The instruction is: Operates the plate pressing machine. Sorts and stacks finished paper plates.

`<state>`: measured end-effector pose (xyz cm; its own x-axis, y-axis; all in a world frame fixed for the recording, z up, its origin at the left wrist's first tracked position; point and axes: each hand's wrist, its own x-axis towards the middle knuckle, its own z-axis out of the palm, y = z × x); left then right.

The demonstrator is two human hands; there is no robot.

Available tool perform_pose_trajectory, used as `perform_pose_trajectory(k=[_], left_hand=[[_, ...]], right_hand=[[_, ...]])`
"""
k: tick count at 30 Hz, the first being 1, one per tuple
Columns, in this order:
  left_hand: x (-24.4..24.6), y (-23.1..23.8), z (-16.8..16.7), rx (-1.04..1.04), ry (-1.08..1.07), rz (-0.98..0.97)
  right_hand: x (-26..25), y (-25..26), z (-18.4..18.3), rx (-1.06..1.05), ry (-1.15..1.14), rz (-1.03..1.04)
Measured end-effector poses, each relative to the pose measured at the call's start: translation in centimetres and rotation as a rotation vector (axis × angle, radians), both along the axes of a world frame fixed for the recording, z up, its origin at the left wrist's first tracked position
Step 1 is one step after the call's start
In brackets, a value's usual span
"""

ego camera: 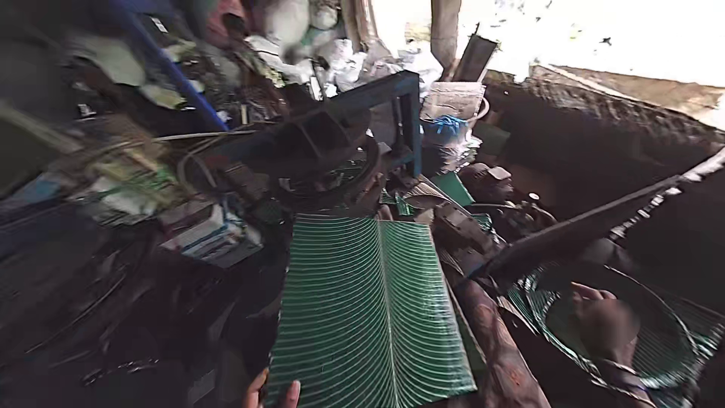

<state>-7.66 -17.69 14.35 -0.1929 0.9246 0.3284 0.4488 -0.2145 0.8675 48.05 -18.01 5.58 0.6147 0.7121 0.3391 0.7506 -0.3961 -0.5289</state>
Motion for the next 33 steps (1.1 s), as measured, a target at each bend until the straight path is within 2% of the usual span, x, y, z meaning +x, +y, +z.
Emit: perform_pose_trajectory(k=[2, 5, 8, 10, 12, 15, 17, 19, 21, 23, 25, 27, 29, 33], left_hand=[[0.0, 2.0, 2.2, -0.032, -0.06, 0.043], [0.8, 6.7, 4.6, -0.022, -0.271, 0.097], [1.1, 13.0, 7.4, 0.012, -0.48, 0.075], [0.7, 16.5, 9.2, 0.013, -0.496, 0.031], [0.1, 17.7, 9.8, 0.001, -0.394, -0.059], [0.0, 16.1, 7.8, -0.035, -0.208, -0.093], [0.2, 15.0, 5.5, -0.044, -0.237, -0.051], [-0.2, 14.9, 4.0, -0.056, -0.317, 0.048], [-0.8, 16.6, 4.5, -0.093, -0.348, 0.138], [-1.2, 20.7, 5.8, -0.109, -0.383, 0.192], [-1.7, 26.7, 6.6, -0.128, -0.38, 0.196], [-1.7, 32.5, 7.4, -0.153, -0.241, 0.24], [-1.8, 36.3, 8.4, -0.211, -0.079, 0.278], [-1.5, 38.0, 9.5, -0.226, -0.006, 0.268]], right_hand=[[0.2, 1.2, 0.4, 0.102, -0.015, -0.01], [-0.4, 2.5, 0.8, 0.189, 0.0, 0.011], [-1.8, 3.4, 0.9, 0.25, 0.029, 0.061], [-2.8, 3.6, 0.8, 0.315, 0.107, 0.16], [-4.7, 3.7, 2.8, 0.36, 0.386, 0.316], [-9.7, 5.0, 8.2, 0.199, 1.012, 0.5], [-12.1, 6.9, 9.7, 0.161, 1.121, 0.607], [-12.7, 8.7, 9.2, 0.27, 1.046, 0.762], [-13.2, 10.5, 8.7, 0.404, 0.902, 0.79], [-13.8, 11.3, 8.9, 0.494, 0.794, 0.758], [-14.1, 11.0, 9.5, 0.539, 0.703, 0.727], [-14.0, 9.8, 9.6, 0.544, 0.592, 0.699], [-13.2, 8.4, 9.0, 0.522, 0.515, 0.655], [-9.6, 6.7, 6.8, 0.461, 0.392, 0.499]])
